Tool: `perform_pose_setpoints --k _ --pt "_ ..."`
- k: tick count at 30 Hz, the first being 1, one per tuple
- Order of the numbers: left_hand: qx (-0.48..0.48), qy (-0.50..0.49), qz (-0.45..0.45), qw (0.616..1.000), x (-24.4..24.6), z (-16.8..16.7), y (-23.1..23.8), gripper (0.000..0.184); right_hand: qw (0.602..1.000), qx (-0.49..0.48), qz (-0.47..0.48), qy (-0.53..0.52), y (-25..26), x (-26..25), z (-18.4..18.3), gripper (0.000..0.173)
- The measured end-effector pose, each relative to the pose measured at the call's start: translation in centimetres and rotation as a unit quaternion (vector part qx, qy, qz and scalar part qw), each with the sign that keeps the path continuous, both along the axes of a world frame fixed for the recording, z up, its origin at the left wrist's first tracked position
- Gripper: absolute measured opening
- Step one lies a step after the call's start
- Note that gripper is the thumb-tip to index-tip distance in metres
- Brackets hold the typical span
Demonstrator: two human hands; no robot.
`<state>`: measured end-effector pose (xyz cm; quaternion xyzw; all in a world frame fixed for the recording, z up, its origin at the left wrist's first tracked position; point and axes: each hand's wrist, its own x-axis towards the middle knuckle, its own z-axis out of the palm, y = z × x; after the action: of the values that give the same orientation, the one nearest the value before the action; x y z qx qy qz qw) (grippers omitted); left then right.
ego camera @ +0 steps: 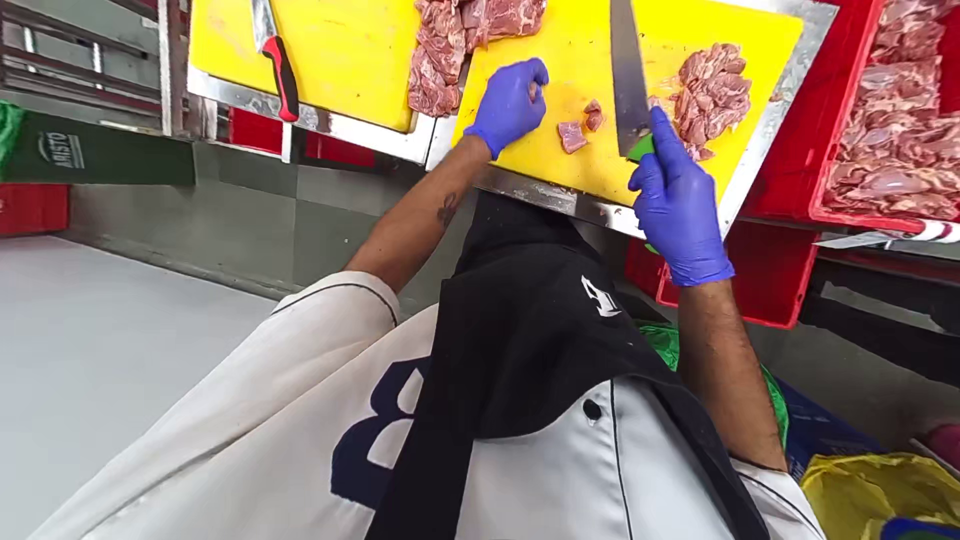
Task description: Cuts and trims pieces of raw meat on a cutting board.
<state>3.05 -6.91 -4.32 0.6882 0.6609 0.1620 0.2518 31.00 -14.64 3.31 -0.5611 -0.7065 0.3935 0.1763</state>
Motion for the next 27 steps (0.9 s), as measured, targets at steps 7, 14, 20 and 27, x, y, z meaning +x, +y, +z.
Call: perform_pose_setpoints --k 7,14,20,27 --pt "-0.049 0.030 -0.272 0.960 6.4 0.6 -3.1 0.019 0.987 -0.004 -0.116 0.110 -0.6 3.1 1.0 0.051" --pt "-0.041 -0.046 -0.191 0.980 5.6 2.1 5.1 0.036 0.968 -0.018 -0.185 0.167 -3.1 6.1 -0.1 0.052" --pt "-0.074 0.105 -0.474 0.871 8.4 2.0 1.1 0.007 0.957 -0.025 -0.234 0.170 -5.6 7.6 -0.7 0.051" --pt "-0.133 -0.254 -0.241 0.927 5.8 8.3 14.4 0.036 0.947 -0.018 -0.265 0.181 -6.9 8.6 -1.4 0.053"
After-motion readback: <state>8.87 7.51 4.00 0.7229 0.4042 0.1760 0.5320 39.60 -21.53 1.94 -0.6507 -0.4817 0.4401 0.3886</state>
